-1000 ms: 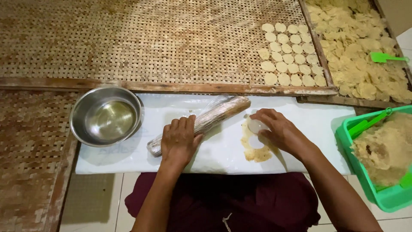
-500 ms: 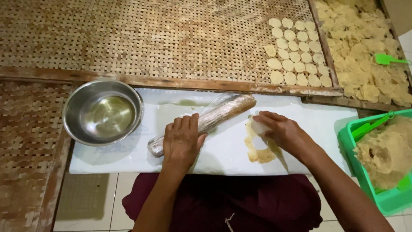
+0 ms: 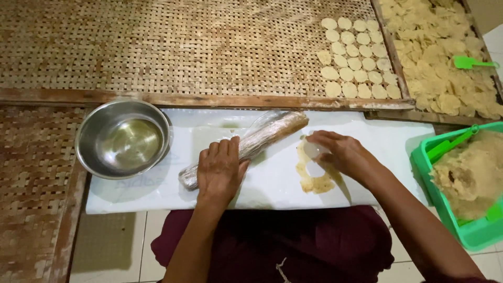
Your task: Rolling out dough and cutting small circular shapes using a mold, then placing them onto a bamboo drying tray.
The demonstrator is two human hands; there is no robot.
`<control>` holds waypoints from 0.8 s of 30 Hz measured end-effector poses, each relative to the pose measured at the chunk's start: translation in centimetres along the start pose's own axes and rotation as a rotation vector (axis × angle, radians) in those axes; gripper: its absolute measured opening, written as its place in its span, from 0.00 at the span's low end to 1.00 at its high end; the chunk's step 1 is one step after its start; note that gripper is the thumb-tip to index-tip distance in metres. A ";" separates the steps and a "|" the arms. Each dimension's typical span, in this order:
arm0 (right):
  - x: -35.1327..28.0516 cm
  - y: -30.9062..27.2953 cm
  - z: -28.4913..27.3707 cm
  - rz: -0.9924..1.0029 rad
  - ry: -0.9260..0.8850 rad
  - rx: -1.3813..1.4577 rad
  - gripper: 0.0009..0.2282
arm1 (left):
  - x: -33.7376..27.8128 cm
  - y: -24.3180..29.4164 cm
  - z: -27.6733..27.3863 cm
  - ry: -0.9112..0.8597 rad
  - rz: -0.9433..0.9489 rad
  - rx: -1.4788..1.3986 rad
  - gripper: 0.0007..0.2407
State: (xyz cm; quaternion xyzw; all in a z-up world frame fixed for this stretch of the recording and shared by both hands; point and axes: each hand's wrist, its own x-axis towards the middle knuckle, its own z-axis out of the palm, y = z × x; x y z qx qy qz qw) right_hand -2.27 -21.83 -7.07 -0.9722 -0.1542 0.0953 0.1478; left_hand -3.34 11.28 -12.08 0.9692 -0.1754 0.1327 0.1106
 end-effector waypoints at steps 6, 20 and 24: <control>0.2 -0.4 0.0 0.021 0.000 -0.040 0.23 | 0.1 -0.1 0.6 -0.076 -0.032 -0.026 0.27; 0.2 -1.6 -0.8 0.009 -0.005 0.017 0.23 | 0.5 -0.6 1.7 -0.124 -0.036 -0.006 0.28; 0.2 -0.5 0.0 0.041 -0.022 0.053 0.23 | 0.4 -0.5 1.4 -0.163 -0.046 -0.018 0.27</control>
